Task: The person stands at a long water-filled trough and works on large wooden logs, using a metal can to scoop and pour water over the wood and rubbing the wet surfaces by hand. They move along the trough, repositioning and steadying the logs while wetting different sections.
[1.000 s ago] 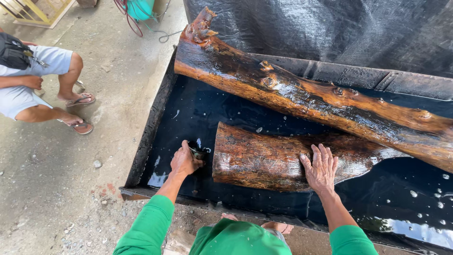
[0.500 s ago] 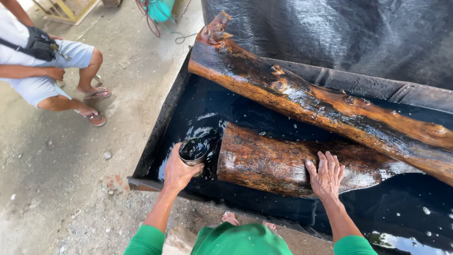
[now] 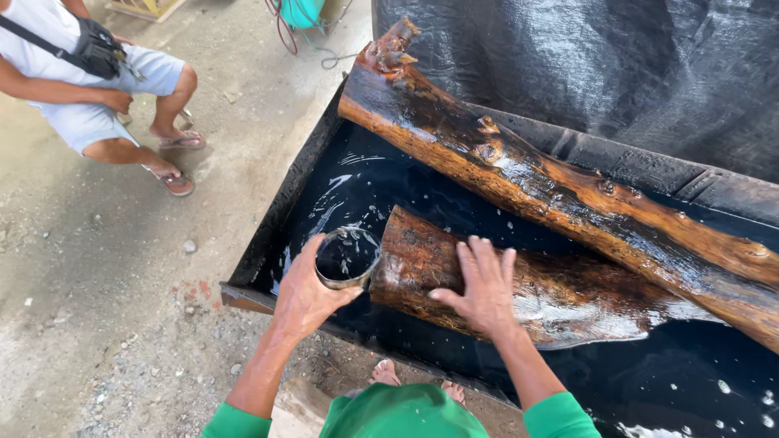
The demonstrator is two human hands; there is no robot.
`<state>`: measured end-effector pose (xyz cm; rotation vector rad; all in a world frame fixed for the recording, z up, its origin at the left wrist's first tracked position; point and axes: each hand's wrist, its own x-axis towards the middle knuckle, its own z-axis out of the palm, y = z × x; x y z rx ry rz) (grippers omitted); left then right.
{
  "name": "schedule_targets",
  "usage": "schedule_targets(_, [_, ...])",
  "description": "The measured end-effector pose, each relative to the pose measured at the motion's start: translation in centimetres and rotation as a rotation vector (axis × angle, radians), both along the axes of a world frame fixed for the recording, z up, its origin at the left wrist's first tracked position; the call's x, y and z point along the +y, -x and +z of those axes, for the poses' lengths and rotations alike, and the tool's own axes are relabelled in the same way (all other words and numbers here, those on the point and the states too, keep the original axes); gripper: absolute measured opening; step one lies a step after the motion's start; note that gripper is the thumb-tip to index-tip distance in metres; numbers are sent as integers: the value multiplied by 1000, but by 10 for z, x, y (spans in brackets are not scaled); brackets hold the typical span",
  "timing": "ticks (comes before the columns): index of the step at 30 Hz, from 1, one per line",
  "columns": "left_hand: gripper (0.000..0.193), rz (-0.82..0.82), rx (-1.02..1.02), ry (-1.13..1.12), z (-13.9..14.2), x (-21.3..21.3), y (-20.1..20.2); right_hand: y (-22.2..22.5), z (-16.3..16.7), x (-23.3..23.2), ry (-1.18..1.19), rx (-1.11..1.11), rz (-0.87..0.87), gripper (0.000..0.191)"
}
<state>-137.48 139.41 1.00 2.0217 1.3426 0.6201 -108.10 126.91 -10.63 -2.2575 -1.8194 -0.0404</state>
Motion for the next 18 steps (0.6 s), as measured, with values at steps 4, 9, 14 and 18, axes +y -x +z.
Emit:
schedule_targets(4, [108,-79,62,11,5,3,-5,29,28,36,10,152,159,132])
schedule_targets(9, [107,-201,77,-124,12,11,-5,35,30,45,-50,28,178,135])
schedule_targets(14, [99,-228,164,-41,20,18,-12,36,26,42,-48,-15,169,134])
schedule_targets(18, [104,-193,220,65,21,22,-18,34,33,45,45,30,158,137])
